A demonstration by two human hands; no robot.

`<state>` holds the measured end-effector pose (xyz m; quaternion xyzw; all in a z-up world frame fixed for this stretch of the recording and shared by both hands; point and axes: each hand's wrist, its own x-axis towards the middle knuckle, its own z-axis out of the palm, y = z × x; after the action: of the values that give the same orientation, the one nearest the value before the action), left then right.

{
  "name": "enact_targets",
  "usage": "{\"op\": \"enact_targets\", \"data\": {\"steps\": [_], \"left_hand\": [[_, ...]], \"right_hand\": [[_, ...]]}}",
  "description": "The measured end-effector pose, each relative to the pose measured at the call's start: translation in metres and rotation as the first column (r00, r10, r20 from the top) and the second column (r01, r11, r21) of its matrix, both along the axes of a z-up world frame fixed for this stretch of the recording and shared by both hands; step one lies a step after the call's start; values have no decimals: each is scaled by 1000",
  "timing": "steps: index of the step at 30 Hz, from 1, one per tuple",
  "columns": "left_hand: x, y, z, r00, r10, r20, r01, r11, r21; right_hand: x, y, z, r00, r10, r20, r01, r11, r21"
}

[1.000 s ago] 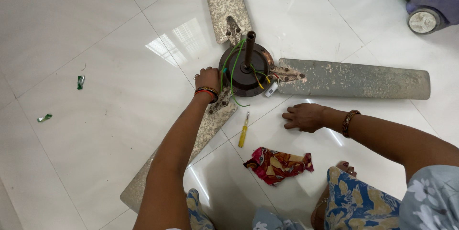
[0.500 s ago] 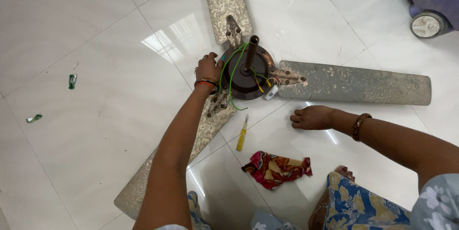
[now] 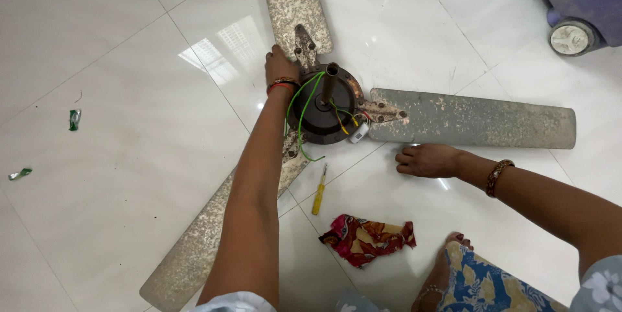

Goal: The person sits on the floor and attaches ceiling fan blades to the motor housing using a screwdriver. They align each blade, insert screws, and tighten them to secure the blades in place.

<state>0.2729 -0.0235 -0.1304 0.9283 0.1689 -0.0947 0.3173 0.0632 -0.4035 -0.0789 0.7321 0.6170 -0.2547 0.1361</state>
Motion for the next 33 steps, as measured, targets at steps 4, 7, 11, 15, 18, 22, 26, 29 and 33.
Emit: {"op": "enact_targets", "data": {"steps": [4,7,11,15,18,22,26,29,33], "left_hand": [[11,-6,-53,936,307,173,-235,910,-342],[22,-4,-73,857,514,-30,-397,622,-675],[22,-3,-77,809,562,-171,-435,377,-818],[10,-9,-69,836,548,3,-373,573,-730],[0,-14,-67,844,521,125,-361,725,-587],[-7,-17,-74,825,451,340,-295,857,-422],[-9,-20,-84,833,379,404,-272,915,-297],[-9,-19,-85,829,353,434,-240,925,-294],[-10,-18,-78,840,347,418,-229,924,-307]], "right_hand": [[1,19,10,997,-69,-21,71,992,104],[20,36,27,949,-306,-76,315,907,278],[74,61,52,744,-657,-127,598,568,566],[122,101,62,498,-751,-433,808,219,547],[146,140,53,447,-711,-543,850,148,506],[155,185,23,354,-549,-757,911,18,412],[184,204,1,481,-605,-634,839,107,534],[192,201,-7,550,-642,-534,793,200,576],[194,201,-11,634,-640,-434,726,300,618]]}}
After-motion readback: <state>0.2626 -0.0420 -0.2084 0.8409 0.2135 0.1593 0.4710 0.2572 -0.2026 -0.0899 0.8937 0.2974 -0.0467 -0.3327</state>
